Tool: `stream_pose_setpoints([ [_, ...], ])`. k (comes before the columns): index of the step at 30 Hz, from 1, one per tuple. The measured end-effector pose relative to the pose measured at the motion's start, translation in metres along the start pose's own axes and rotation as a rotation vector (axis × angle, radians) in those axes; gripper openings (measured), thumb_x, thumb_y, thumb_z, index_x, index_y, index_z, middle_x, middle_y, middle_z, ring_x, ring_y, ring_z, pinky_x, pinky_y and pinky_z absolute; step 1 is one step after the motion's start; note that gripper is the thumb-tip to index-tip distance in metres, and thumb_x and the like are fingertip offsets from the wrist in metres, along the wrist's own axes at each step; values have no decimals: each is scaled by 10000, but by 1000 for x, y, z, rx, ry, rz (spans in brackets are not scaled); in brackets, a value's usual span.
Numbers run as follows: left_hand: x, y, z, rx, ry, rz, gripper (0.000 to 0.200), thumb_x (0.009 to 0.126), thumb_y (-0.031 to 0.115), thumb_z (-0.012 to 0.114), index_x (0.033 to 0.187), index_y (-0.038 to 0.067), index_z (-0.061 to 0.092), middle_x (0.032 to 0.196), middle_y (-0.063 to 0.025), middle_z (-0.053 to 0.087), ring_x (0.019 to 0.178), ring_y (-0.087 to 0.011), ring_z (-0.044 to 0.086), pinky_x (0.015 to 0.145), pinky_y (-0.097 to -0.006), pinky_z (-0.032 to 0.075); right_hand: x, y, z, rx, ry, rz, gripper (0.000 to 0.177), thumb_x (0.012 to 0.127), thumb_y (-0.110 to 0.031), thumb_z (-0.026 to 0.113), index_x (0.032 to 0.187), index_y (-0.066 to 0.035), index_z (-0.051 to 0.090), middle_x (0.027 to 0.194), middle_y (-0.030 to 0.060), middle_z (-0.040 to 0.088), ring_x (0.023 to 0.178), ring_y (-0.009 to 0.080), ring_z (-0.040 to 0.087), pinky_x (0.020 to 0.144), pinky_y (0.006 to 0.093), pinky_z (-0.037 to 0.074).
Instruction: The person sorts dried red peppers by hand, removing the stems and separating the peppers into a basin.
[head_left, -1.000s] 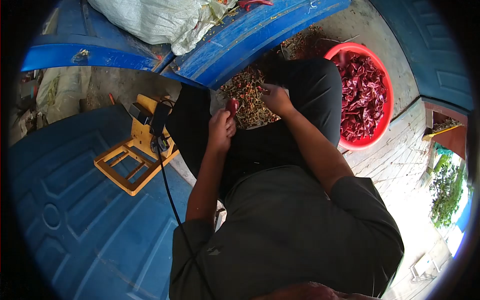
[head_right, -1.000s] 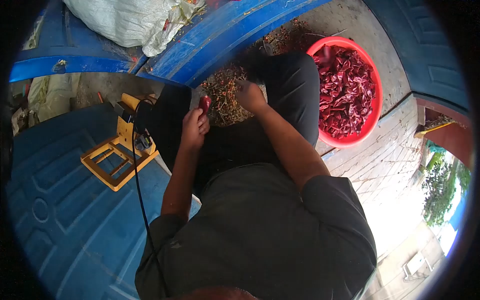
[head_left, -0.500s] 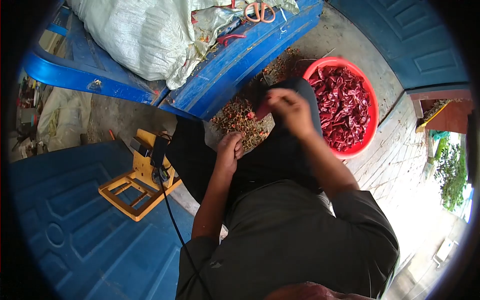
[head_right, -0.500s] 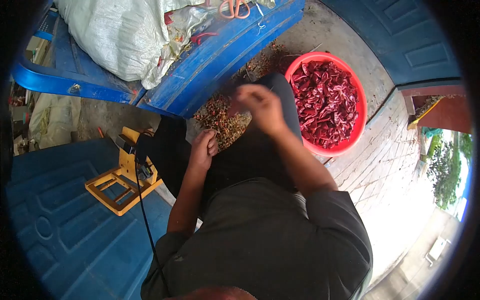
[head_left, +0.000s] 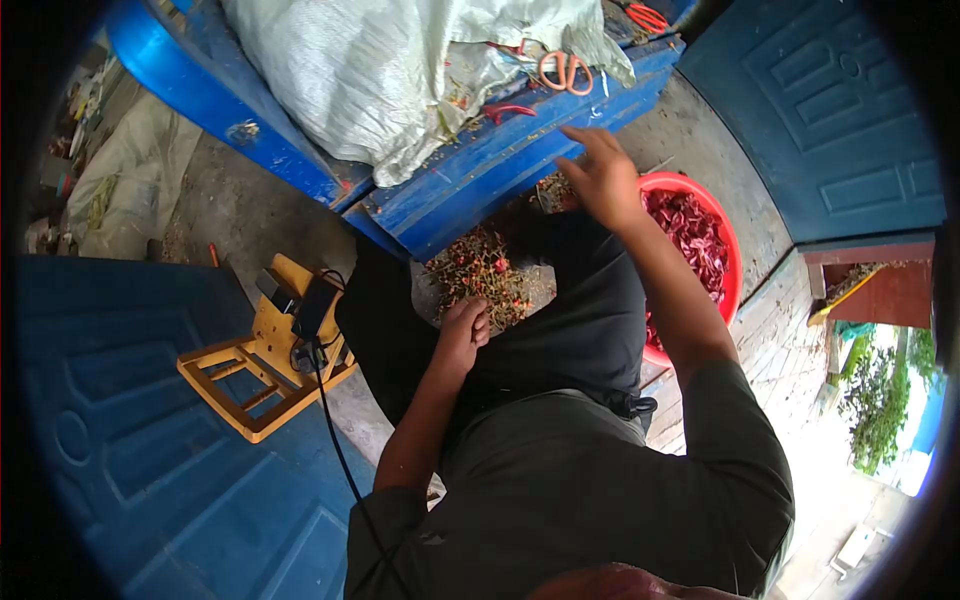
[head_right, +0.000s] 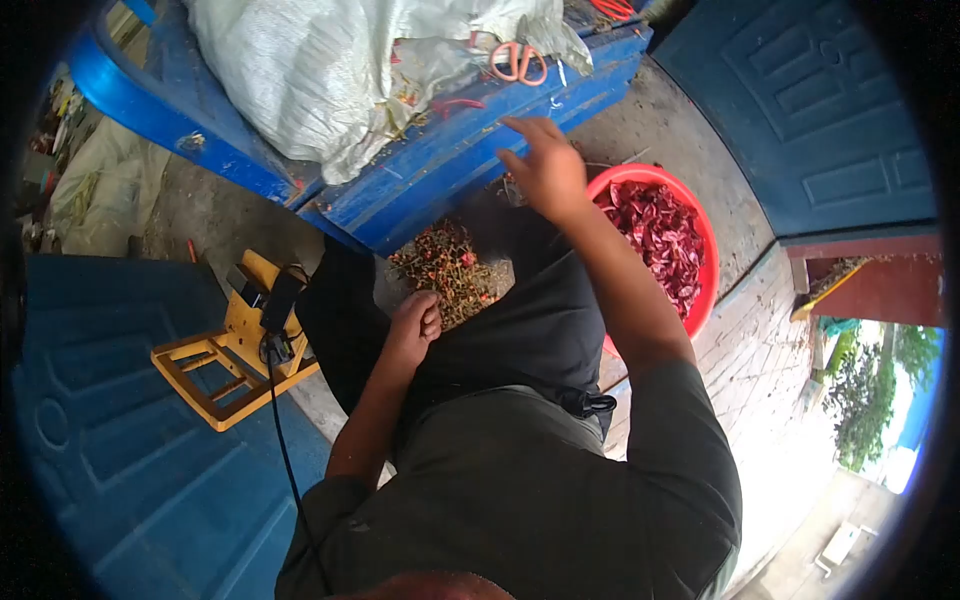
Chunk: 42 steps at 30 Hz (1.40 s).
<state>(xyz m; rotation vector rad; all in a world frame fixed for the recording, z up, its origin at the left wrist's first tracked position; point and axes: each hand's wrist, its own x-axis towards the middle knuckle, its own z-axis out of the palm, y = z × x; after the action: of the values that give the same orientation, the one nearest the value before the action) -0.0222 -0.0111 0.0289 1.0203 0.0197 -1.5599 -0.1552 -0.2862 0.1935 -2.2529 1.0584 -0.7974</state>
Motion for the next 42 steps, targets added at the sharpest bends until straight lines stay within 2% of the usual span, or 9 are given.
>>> stream_pose_setpoints([
  [3, -12, 3, -18, -36, 18, 50, 131, 996, 189, 561, 1003, 63, 591, 643, 38, 423, 518, -78, 406, 465, -251, 336, 56, -12, 56, -163, 51, -295, 465, 818, -159, 761, 1265, -127, 636, 1190, 115, 630, 965, 290, 664, 811, 373, 542],
  [10, -27, 0, -36, -192, 59, 91, 111, 998, 181, 551, 1002, 83, 603, 642, 49, 434, 526, -76, 408, 470, -256, 322, 100, -6, 91, -306, -298, -156, 323, 850, -208, 688, 1165, -140, 681, 1159, 149, 653, 1071, 357, 630, 863, 436, 526],
  [14, -15, 2, -37, -166, 32, 59, 125, 1000, 190, 555, 1005, 75, 602, 648, 41, 441, 529, -80, 410, 474, -258, 328, 66, -6, 86, 26, -140, -108, 283, 873, -191, 705, 1135, -87, 690, 1018, 120, 700, 924, 288, 685, 795, 375, 539],
  [18, -11, 2, -35, -120, 38, 45, 134, 1001, 198, 556, 1008, 71, 599, 666, 35, 447, 535, -82, 414, 477, -260, 330, -29, -23, 85, 729, -262, 378, 205, 947, -157, 682, 1094, -16, 659, 756, 2, 624, 610, 75, 567, 547, 237, 476],
  [23, -11, -5, -30, -101, 85, 40, 141, 985, 210, 574, 1015, 73, 592, 660, 34, 446, 519, -81, 418, 453, -251, 325, -126, -5, 100, 667, -791, 509, 320, 925, -287, 663, 1117, -32, 672, 818, 29, 677, 718, 97, 632, 577, 237, 475],
  [28, -1, -12, -34, -73, 148, 54, 163, 1004, 208, 537, 1021, 66, 614, 719, 8, 523, 559, -99, 493, 482, -253, 388, -161, -10, 119, 1133, -979, 908, 410, 918, -287, 718, 1239, -52, 618, 1025, 57, 688, 908, 128, 655, 752, 277, 535],
  [35, -8, -9, -29, -68, 136, 136, 222, 1028, 200, 485, 1046, 24, 621, 892, -79, 658, 742, -170, 649, 619, -292, 537, -169, -19, 132, 1266, -1066, 592, 356, 927, -152, 689, 1243, -10, 607, 1028, 86, 690, 930, 171, 670, 820, 292, 543],
  [40, -25, 4, -19, -135, 16, 104, 255, 1026, 246, 488, 1066, 31, 619, 882, -75, 654, 730, -166, 649, 613, -302, 543, -180, -32, 131, 857, -830, 330, 264, 873, -105, 735, 1112, -5, 685, 1017, 67, 706, 874, 145, 666, 810, 299, 544],
  [42, -25, 11, -12, -59, 186, 71, 251, 1013, 268, 506, 1076, 57, 626, 884, -73, 654, 725, -153, 648, 605, -304, 542, -190, -36, 139, 727, -692, 186, 236, 855, -125, 750, 1063, -23, 709, 1021, 74, 713, 868, 157, 674, 803, 296, 544],
])
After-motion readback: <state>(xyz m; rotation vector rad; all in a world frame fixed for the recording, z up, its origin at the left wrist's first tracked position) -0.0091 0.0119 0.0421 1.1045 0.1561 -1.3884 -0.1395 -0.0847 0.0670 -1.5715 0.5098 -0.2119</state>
